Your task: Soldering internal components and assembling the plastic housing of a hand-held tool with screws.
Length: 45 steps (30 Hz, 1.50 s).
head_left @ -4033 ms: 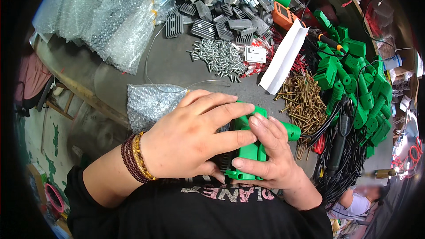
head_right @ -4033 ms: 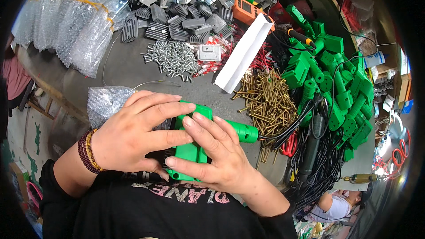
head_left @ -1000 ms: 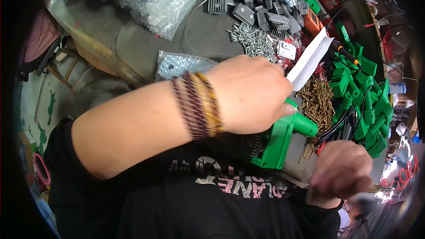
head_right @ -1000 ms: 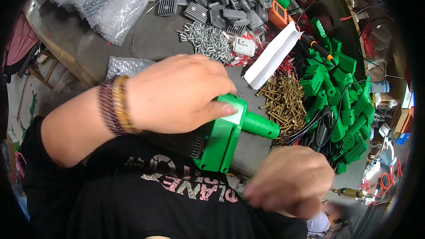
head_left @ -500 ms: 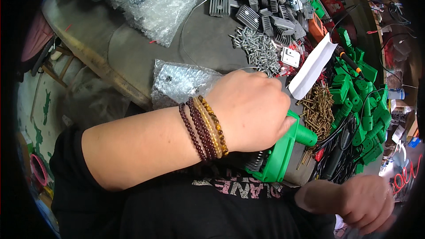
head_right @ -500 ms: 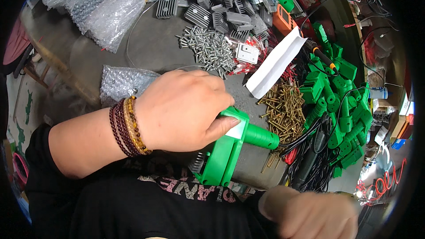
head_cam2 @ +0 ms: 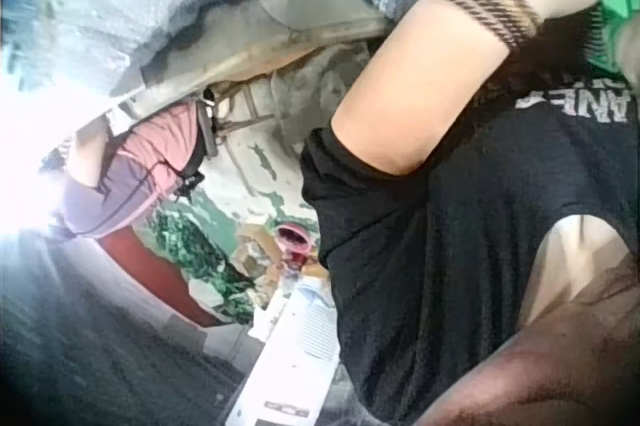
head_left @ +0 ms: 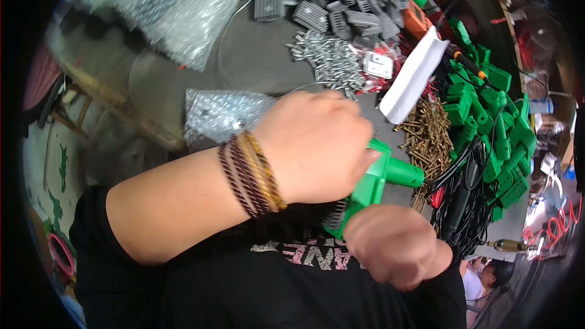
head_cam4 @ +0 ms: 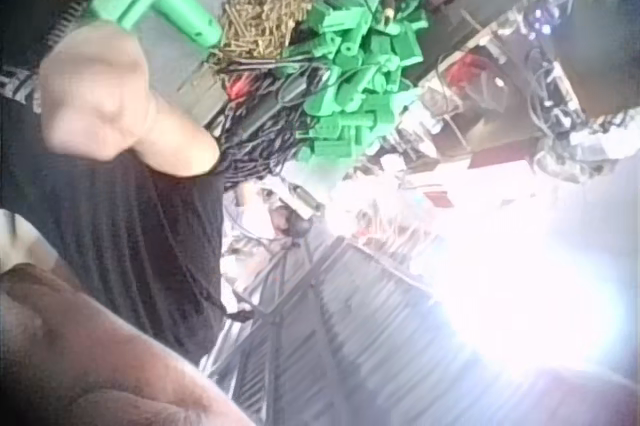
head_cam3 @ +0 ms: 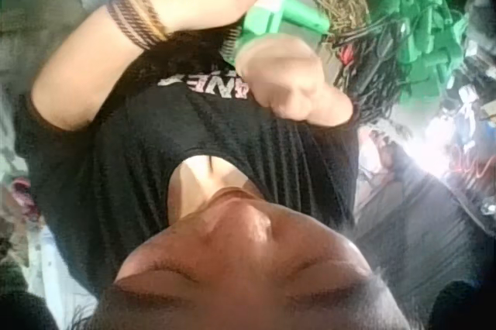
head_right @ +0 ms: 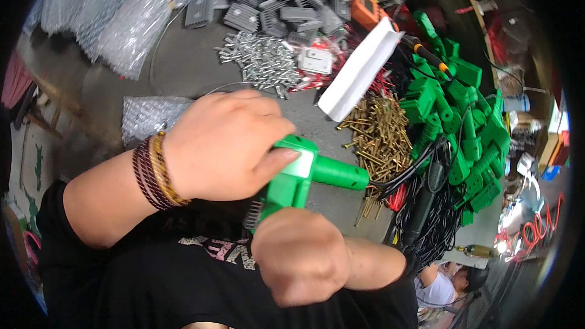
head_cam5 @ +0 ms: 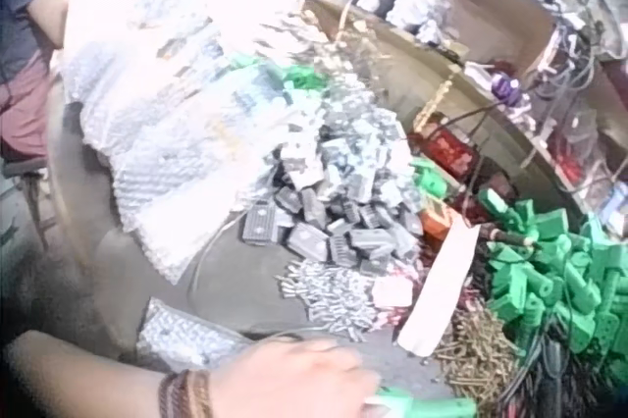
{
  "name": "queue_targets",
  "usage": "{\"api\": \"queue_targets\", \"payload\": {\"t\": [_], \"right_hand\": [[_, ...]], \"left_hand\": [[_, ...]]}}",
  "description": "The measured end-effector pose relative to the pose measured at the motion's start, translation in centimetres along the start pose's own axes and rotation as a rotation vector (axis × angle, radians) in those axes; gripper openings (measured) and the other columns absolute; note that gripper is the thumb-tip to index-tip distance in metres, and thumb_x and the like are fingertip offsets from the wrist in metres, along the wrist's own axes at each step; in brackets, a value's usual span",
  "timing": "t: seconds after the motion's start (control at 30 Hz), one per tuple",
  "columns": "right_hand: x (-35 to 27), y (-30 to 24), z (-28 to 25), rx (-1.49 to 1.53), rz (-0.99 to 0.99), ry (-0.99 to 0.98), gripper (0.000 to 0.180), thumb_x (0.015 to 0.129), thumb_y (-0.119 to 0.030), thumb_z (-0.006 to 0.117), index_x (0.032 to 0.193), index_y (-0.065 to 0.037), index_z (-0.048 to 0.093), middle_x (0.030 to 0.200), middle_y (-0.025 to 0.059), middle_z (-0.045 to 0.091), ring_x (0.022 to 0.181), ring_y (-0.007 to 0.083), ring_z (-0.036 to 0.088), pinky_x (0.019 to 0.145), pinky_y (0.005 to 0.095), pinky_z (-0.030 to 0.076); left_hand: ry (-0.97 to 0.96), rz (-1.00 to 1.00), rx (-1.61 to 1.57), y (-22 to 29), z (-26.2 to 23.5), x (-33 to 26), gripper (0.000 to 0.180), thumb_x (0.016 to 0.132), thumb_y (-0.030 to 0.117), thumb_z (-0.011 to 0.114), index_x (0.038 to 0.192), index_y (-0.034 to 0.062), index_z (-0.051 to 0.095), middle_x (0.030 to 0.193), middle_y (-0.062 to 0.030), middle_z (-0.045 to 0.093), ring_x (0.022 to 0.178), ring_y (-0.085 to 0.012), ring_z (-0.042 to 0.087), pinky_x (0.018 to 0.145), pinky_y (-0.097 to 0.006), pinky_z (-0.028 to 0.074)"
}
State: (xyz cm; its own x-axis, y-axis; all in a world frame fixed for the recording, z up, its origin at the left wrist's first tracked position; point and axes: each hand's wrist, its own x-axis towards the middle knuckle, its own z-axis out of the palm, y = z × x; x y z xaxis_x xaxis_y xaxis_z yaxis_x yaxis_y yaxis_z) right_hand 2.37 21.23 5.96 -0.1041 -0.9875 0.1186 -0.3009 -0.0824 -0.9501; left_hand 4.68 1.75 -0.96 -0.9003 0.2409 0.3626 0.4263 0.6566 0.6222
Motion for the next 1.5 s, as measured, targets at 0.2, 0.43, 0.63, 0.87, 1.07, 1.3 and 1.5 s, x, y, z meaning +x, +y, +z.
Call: {"api": "queue_targets", "payload": {"t": [0.2, 0.43, 0.63, 0.87, 1.07, 1.3, 1.5], "right_hand": [[-2.9, 2.8, -5.7, -0.721, 0.448, 0.621, 0.029, 0.106, -0.021, 0.047, 0.094, 0.0, 0.064, 0.084, 0.0131, 0.064, 0.081, 0.0269, 0.064, 0.077, 0.0382, 0.05], [-2.1, 4.5, -6.4, -0.708, 0.779, 0.335, 0.044, 0.104, -0.034, 0.049, 0.084, 0.0, 0.068, 0.076, 0.025, 0.066, 0.075, 0.0447, 0.065, 0.072, 0.0495, 0.053], [-4.5, 6.4, -5.4, -1.099, 0.458, 0.513, 0.034, 0.098, -0.031, 0.059, 0.077, -0.004, 0.062, 0.07, 0.0188, 0.064, 0.066, 0.0395, 0.065, 0.065, 0.0508, 0.053], [-16.6, -0.6, -2.3, -1.077, 0.825, 0.804, 0.029, 0.086, -0.03, 0.076, 0.076, -0.005, 0.067, 0.062, 0.0124, 0.062, 0.057, 0.0332, 0.063, 0.055, 0.0408, 0.05], [-17.6, 2.7, -0.3, -0.968, 1.005, 0.836, 0.026, 0.083, -0.03, 0.075, 0.084, -0.006, 0.065, 0.07, 0.0148, 0.067, 0.065, 0.0356, 0.067, 0.062, 0.046, 0.054], [-19.6, 3.0, 0.5, -1.09, 0.816, 0.776, 0.022, 0.082, -0.023, 0.073, 0.083, -0.006, 0.06, 0.074, 0.0116, 0.067, 0.067, 0.0339, 0.067, 0.058, 0.0417, 0.053], [-22.4, 0.6, 1.5, -0.544, 0.575, 1.126, 0.013, 0.083, -0.011, 0.072, 0.086, -0.003, 0.063, 0.073, 0.0103, 0.062, 0.06, 0.0254, 0.061, 0.057, 0.0343, 0.048]], "left_hand": [[-0.046, -0.045, 0.025, -0.5, -0.1, -0.2, 0.03, 0.093, 0.031, 0.062, 0.104, 0.0043, 0.069, 0.097, -0.0126, 0.068, 0.093, -0.0352, 0.064, 0.081, -0.045, 0.052], [-0.028, 0.057, -0.003, -0.5, -0.4, 0.4, 0.028, 0.097, 0.026, 0.057, 0.105, 0.0001, 0.066, 0.095, -0.0172, 0.066, 0.089, -0.0387, 0.062, 0.08, -0.045, 0.05], [-0.256, 0.065, 0.099, 0.5, -1.3, 1.9, 0.03, 0.1, 0.02, 0.05, 0.115, -0.0029, 0.062, 0.106, -0.0206, 0.064, 0.098, -0.0408, 0.059, 0.088, -0.046, 0.048], [-0.15, 0.128, 0.329, 2.9, -1.3, 2.2, 0.038, 0.089, 0.014, 0.062, 0.124, -0.0022, 0.062, 0.109, -0.0172, 0.064, 0.099, -0.036, 0.061, 0.092, -0.045, 0.047], [-0.219, 0.333, 0.17, 7.7, 1.0, 6.6, 0.039, 0.081, 0.008, 0.071, 0.119, 0.0015, 0.066, 0.109, -0.0167, 0.066, 0.099, -0.0358, 0.062, 0.091, -0.045, 0.049], [-0.402, 0.504, 0.23, 11.3, 6.4, 9.1, 0.018, 0.079, 0.01, 0.067, 0.096, 0.0059, 0.068, 0.092, -0.0076, 0.064, 0.086, -0.026, 0.066, 0.068, -0.035, 0.054], [-0.345, 0.695, 0.468, 12.1, 13.1, 11.4, 0.007, 0.077, 0.018, 0.061, 0.074, 0.0125, 0.061, 0.08, -0.0022, 0.054, 0.076, -0.0188, 0.063, 0.065, -0.035, 0.053]]}}
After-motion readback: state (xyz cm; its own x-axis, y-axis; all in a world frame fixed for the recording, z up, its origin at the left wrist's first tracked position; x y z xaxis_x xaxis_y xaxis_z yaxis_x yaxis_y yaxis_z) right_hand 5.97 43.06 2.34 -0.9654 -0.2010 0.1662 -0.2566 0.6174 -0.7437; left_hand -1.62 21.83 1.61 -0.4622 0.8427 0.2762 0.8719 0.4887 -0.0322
